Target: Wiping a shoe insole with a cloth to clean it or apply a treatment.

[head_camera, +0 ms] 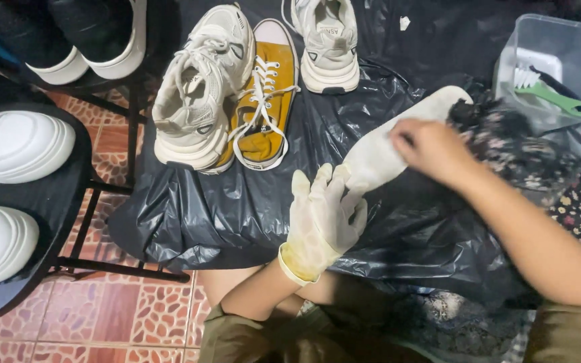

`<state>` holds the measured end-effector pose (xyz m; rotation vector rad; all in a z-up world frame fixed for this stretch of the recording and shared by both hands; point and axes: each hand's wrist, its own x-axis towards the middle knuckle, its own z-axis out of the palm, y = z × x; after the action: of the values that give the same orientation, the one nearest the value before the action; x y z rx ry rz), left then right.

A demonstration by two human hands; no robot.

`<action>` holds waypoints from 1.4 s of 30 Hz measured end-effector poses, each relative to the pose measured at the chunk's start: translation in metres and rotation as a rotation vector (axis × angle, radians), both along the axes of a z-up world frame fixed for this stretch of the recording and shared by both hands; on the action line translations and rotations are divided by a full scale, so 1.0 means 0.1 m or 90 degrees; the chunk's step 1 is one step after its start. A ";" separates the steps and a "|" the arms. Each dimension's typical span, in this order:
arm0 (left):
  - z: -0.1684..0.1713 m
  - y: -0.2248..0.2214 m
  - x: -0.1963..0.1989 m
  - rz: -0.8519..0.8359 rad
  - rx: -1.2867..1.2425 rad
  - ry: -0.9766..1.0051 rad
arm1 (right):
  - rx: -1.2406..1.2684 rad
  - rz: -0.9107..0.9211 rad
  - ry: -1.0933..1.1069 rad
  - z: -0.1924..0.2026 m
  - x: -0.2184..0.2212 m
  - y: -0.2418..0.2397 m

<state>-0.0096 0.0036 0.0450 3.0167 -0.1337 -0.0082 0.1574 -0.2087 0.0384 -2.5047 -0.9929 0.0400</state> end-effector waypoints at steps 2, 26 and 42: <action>-0.04 -0.02 -0.04 0.038 -0.264 -0.246 | -0.180 -0.288 -0.256 -0.39 0.62 -0.55; -0.17 -0.02 -0.04 0.010 -0.222 -0.354 | -0.212 -0.352 -0.225 -0.27 0.60 -0.52; 0.01 -0.10 0.02 -0.046 0.106 0.081 | -0.233 -0.271 -0.275 -0.45 0.60 -0.64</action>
<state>-0.0075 -0.0063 0.0456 3.1630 -0.2413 -0.2277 0.2172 -0.2730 -0.0069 -3.0956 -0.6144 -0.5107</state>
